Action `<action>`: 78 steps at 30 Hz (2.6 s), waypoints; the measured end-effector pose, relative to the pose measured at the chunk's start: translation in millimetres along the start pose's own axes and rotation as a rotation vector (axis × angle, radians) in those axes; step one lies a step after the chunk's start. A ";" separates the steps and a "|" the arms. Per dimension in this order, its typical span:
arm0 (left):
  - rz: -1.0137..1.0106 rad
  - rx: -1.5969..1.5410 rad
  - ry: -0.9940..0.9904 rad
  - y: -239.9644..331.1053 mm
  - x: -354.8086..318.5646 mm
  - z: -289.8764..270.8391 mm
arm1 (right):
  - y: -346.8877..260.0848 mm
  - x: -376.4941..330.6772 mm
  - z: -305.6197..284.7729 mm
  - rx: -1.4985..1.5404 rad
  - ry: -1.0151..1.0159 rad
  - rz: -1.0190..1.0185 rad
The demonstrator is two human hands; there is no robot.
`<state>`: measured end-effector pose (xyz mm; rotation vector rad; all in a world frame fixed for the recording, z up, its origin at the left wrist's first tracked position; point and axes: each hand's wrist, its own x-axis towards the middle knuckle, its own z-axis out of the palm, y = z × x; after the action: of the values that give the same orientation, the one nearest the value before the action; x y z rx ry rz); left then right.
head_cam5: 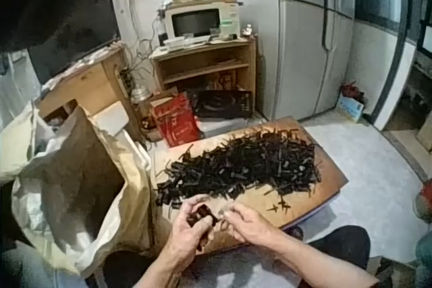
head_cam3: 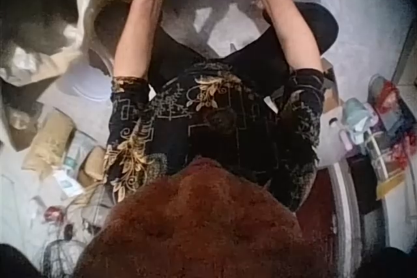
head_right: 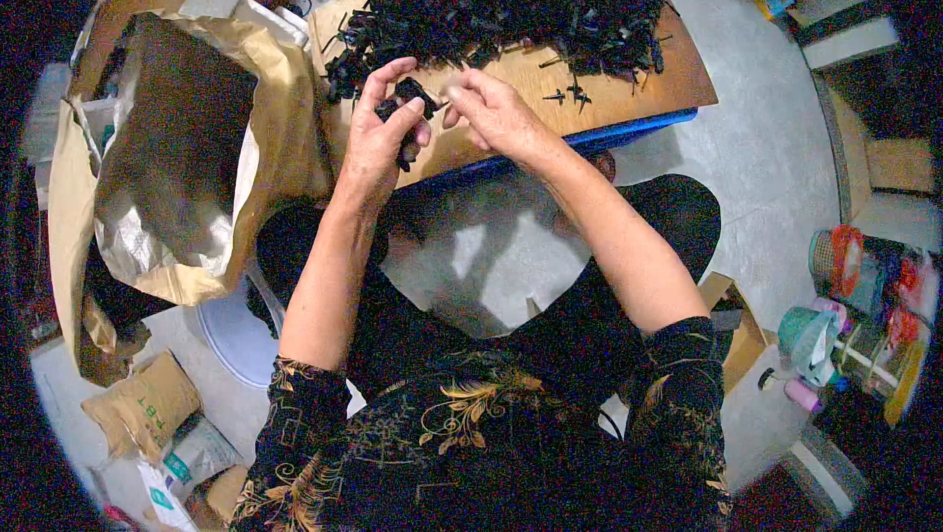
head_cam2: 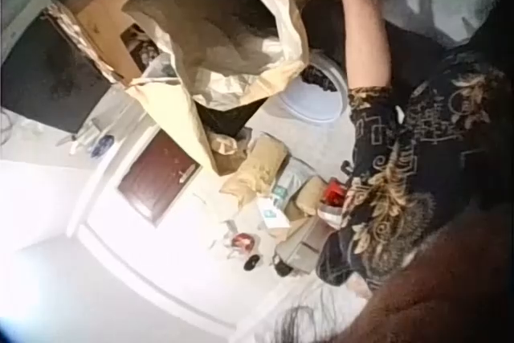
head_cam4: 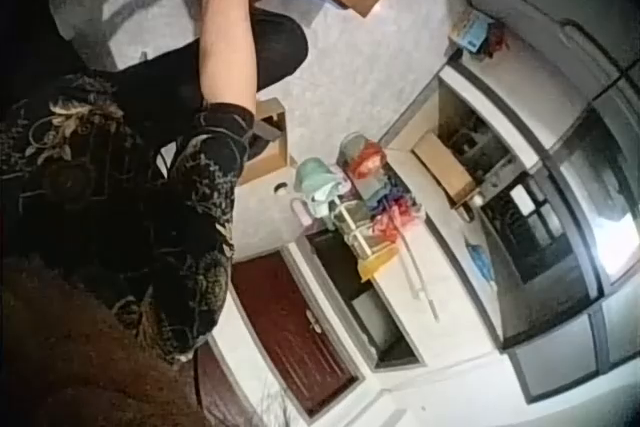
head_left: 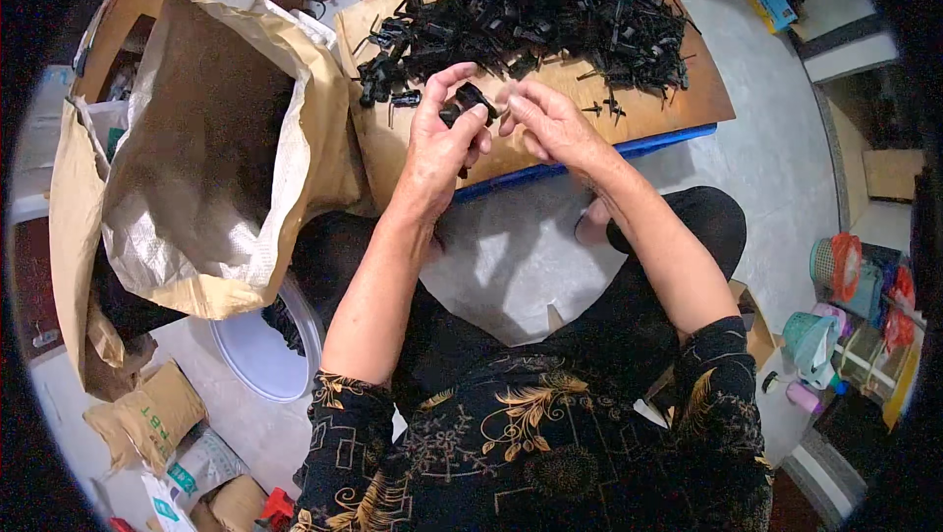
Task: Inspecting and sorting small black plastic components from a pile.
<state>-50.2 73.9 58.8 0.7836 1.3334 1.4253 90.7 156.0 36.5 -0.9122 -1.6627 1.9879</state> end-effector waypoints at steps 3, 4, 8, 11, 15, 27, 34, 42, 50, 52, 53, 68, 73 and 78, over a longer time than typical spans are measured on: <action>0.003 -0.084 0.053 4.2 -3.2 3.3 | -3.1 -2.6 -3.0 0.023 -0.008 -0.084; 0.007 -0.082 0.054 3.9 -3.9 2.6 | -4.9 -3.9 -2.7 0.023 -0.009 -0.088; -0.041 -0.075 0.030 -1.4 -5.0 -5.1 | -9.2 -7.8 -2.9 0.063 -0.063 -0.136; -0.093 -0.096 -0.089 2.3 -9.0 -3.2 | -13.2 -12.6 -6.5 0.128 -0.087 -0.113; -0.162 -0.249 -0.341 14.5 -12.4 -1.0 | -19.6 -20.2 -12.4 0.262 -0.228 -0.047; -0.110 -0.050 -0.300 13.3 -15.8 13.4 | -11.7 -14.3 -17.0 0.093 -0.169 -0.117; 0.177 0.300 -0.284 -0.2 -15.1 8.0 | -16.7 -16.2 1.2 -0.002 -0.074 -0.196; 0.185 0.325 -0.092 -1.9 -14.2 1.2 | -15.7 -20.0 16.2 0.180 -0.018 0.079; 0.213 0.394 0.001 -11.0 -7.6 -3.9 | -17.7 -18.9 29.3 0.238 -0.053 0.106; 0.244 0.401 0.005 -13.9 -5.7 -4.3 | -15.2 -17.0 29.2 0.256 -0.050 0.113; 0.242 0.407 -0.001 -15.1 -5.3 -4.8 | -14.0 -16.0 29.2 0.275 -0.049 0.116; 0.320 0.645 0.095 -27.4 1.3 -11.8 | -2.3 5.1 34.9 0.220 -0.056 0.245; 0.231 0.632 0.082 -18.4 -4.8 -16.2 | -8.5 22.3 5.9 0.101 -0.278 0.351; 0.148 0.493 0.095 24.6 -54.4 -26.5 | 30.5 48.2 -39.7 -0.656 -0.046 -0.122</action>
<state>-64.2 16.5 86.8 1.1661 1.7633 1.2691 87.2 209.7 -7.4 -0.9384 -2.3904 1.3957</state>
